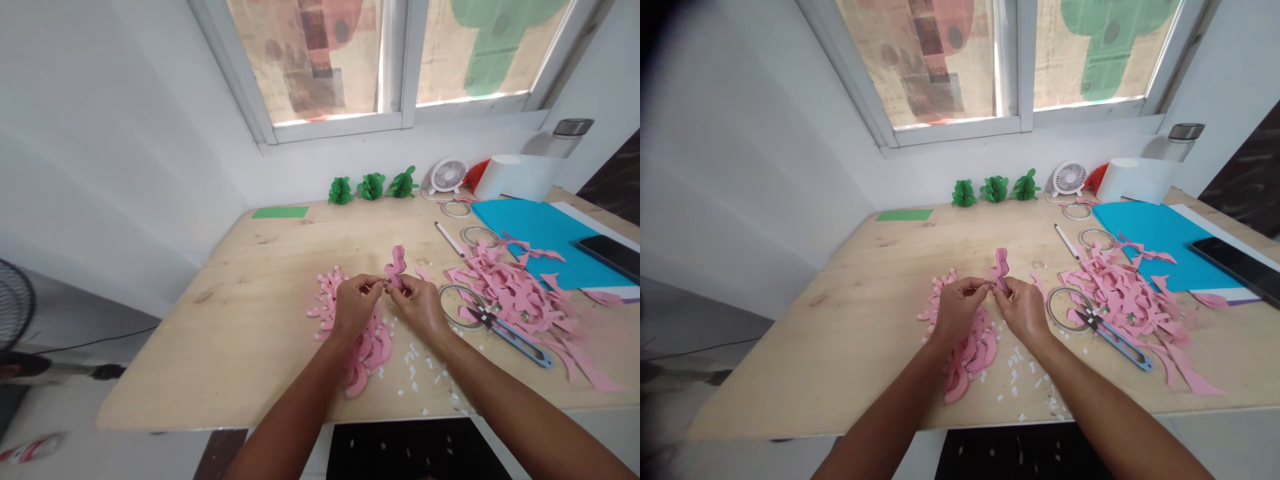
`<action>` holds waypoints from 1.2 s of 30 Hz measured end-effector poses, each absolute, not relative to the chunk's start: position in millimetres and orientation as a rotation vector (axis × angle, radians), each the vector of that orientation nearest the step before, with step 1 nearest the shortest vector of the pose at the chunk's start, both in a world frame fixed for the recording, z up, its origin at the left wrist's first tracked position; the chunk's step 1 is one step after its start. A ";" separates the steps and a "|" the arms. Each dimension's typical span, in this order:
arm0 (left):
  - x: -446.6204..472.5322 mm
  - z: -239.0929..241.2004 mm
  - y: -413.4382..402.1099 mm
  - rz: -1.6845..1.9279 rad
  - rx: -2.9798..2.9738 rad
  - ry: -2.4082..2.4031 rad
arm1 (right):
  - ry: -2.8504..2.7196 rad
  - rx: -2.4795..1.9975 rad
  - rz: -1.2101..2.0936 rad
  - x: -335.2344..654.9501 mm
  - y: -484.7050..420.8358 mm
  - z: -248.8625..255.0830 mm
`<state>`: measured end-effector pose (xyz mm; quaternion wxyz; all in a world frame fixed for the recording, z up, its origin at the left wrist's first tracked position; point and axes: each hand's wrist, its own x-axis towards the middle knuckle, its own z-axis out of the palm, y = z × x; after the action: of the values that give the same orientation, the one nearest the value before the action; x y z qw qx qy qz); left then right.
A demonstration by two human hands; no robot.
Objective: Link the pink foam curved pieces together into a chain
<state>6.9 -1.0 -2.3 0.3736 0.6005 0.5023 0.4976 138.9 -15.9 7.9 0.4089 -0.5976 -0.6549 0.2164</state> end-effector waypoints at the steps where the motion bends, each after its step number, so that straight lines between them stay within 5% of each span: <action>1: 7.0 -2.3 -1.0 1.279 1.531 1.283 | -1.652 -1.507 0.548 138.9 -15.8 7.7; 36: 8.0 5.0 -4.8 1.348 1.554 1.399 | -1.624 -1.522 0.529 137.9 -15.6 8.6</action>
<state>8.0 -4.8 5.0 0.3209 0.5916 0.5325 0.5132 137.9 -15.6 8.6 0.4142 -0.6055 -0.6461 0.2105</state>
